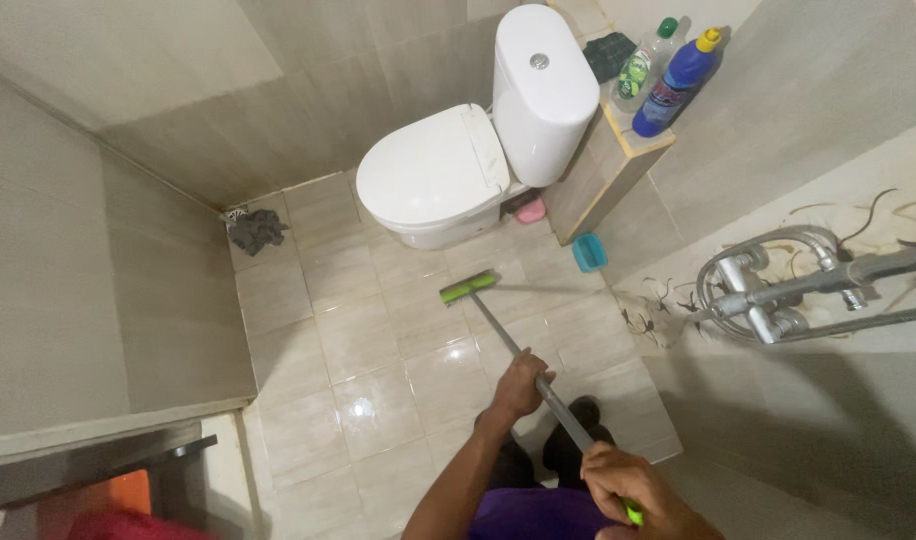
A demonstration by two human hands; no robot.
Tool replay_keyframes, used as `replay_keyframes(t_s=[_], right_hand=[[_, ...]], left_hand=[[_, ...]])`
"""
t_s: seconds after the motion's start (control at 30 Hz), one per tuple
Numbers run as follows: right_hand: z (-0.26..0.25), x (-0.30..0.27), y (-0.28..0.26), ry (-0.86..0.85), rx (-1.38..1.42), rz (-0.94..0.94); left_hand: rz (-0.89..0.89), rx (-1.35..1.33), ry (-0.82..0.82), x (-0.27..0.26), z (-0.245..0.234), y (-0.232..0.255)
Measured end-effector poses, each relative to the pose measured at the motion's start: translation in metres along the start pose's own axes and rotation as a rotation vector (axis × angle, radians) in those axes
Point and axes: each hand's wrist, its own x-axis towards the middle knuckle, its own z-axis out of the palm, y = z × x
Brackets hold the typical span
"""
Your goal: The person cleans the bathroom floor by scrubbing the tiles around the toilet and shower area with a long-handled brush, using repeated back-and-forth strokes.
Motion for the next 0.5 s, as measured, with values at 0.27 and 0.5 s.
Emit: replay_keyframes(t_s=[0.27,0.5], right_hand=[[0.028,0.053,0.018,0.184,-0.156,0.132],[0.028,0.09,0.019,0.273,-0.177,0.202]], left_hand=[[0.074,0.028,0.049,0.031,-0.032,-0.049],[0.102,0.15,-0.069,0.069,-0.063,-0.063]])
